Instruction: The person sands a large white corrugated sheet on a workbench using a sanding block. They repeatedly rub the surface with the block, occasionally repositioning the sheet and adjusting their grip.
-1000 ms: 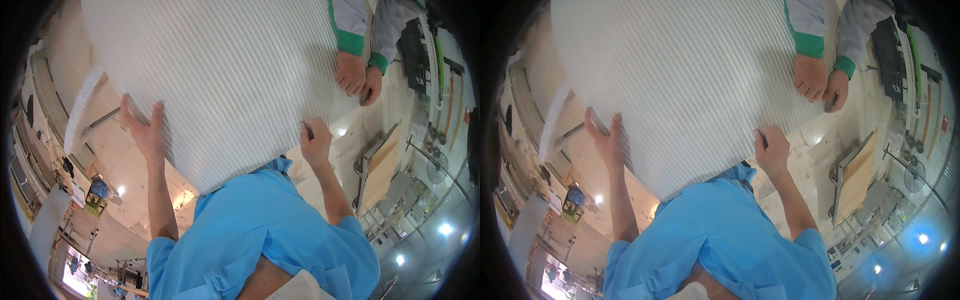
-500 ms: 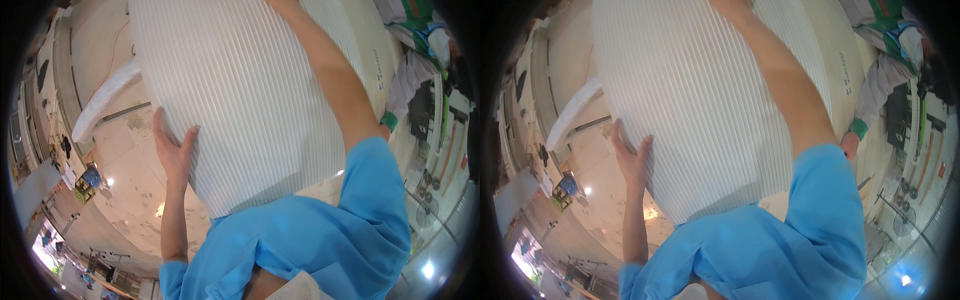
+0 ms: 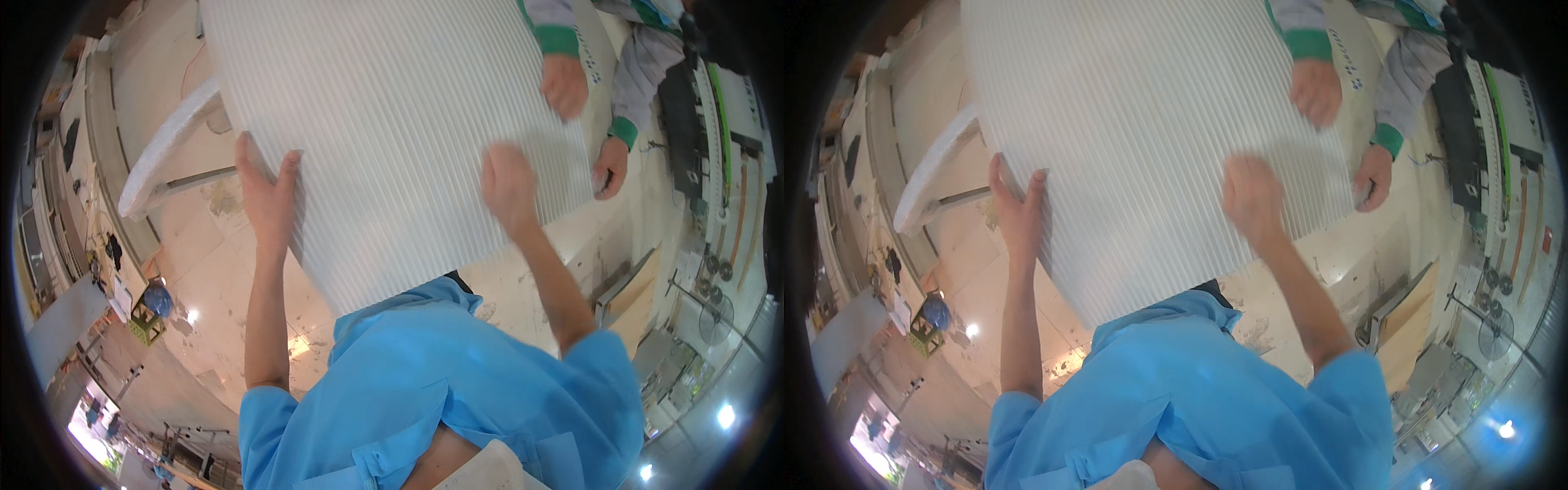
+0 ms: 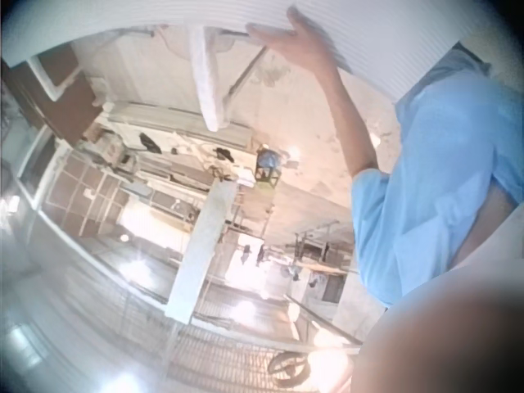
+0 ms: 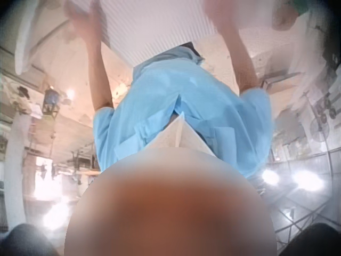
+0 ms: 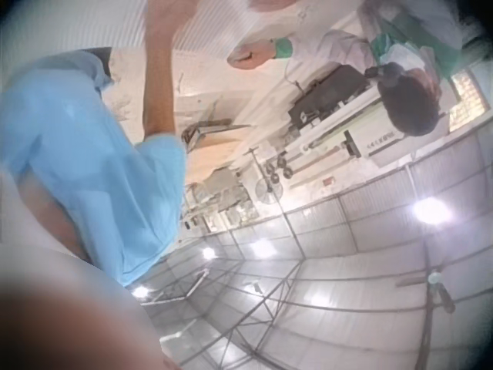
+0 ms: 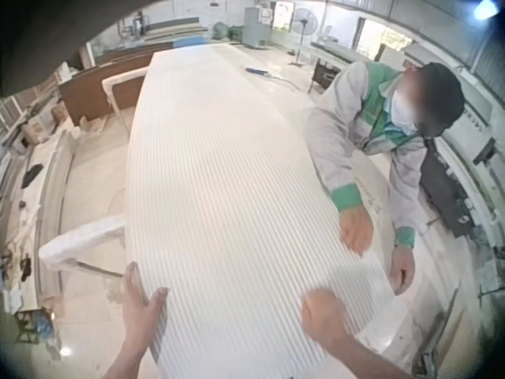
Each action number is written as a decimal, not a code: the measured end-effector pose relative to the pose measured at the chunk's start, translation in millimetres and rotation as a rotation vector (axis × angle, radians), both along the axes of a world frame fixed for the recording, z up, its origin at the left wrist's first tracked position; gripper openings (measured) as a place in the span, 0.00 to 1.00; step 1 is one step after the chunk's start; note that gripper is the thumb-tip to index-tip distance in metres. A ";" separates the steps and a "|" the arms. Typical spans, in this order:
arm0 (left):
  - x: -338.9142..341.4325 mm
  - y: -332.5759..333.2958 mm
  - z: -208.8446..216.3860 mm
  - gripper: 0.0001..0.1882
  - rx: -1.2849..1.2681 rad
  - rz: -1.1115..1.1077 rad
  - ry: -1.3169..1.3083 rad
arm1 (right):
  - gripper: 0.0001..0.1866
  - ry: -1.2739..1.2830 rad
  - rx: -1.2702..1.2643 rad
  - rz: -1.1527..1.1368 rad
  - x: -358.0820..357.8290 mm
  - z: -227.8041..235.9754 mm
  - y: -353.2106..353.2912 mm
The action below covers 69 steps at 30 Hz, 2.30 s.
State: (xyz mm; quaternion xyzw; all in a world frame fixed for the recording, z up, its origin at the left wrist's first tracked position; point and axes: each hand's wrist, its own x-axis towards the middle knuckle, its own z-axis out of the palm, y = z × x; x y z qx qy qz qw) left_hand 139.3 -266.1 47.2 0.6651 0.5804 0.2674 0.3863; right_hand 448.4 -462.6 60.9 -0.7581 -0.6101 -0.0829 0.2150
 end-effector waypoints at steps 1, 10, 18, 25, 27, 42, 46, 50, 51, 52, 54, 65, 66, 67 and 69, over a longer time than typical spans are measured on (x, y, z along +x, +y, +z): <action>0.5 0.3 -1.0 0.49 0.038 -0.017 0.015 | 0.03 -0.013 -0.030 -0.048 -14.6 4.6 -43.5; 1.5 9.2 -2.3 0.48 0.058 -0.048 0.048 | 0.02 0.112 -0.028 -0.114 14.0 -7.7 79.2; -2.3 6.2 -7.8 0.51 0.039 -0.026 0.028 | 0.07 0.074 -0.066 -0.108 11.7 -9.5 49.4; -0.5 7.1 -8.9 0.50 0.031 -0.029 -0.004 | 0.02 0.398 -0.046 -0.240 -39.1 17.6 -120.6; -0.1 6.9 -7.9 0.50 0.032 -0.035 0.006 | 0.02 0.439 -0.034 -0.270 -34.6 18.7 -114.8; 0.3 1.9 4.2 0.48 0.013 -0.011 0.081 | 0.07 -0.052 -0.078 -0.111 84.8 -7.5 265.6; -1.6 3.5 3.9 0.48 -0.034 0.011 0.082 | 0.13 0.009 0.036 -0.077 114.9 1.8 420.2; -3.6 2.1 5.2 0.49 -0.003 0.000 0.094 | 0.13 0.032 0.074 -0.072 119.9 -2.5 435.8; -4.5 1.9 5.8 0.49 -0.017 0.010 0.073 | 0.13 0.032 0.059 -0.074 116.2 -2.7 421.6; -3.3 1.3 5.4 0.49 -0.028 -0.006 0.038 | 0.13 0.029 0.019 -0.070 113.7 -2.3 398.5; -3.2 2.0 3.7 0.49 -0.076 -0.011 0.055 | 0.13 0.011 -0.080 -0.085 102.0 -10.2 314.0; -2.6 4.6 -11.1 0.50 0.094 -0.057 0.049 | 0.02 0.167 -0.093 -0.160 -27.9 18.4 -140.7; -2.5 4.1 -10.2 0.50 0.090 -0.057 0.049 | 0.02 0.197 -0.064 -0.178 -26.8 18.4 -137.4; -2.4 4.3 -9.0 0.50 0.085 -0.052 0.051 | 0.02 0.251 -0.013 -0.180 -23.6 17.6 -127.1; -2.4 2.9 -6.6 0.49 0.057 -0.046 0.050 | 0.03 0.185 -0.042 -0.225 -14.6 14.7 -96.2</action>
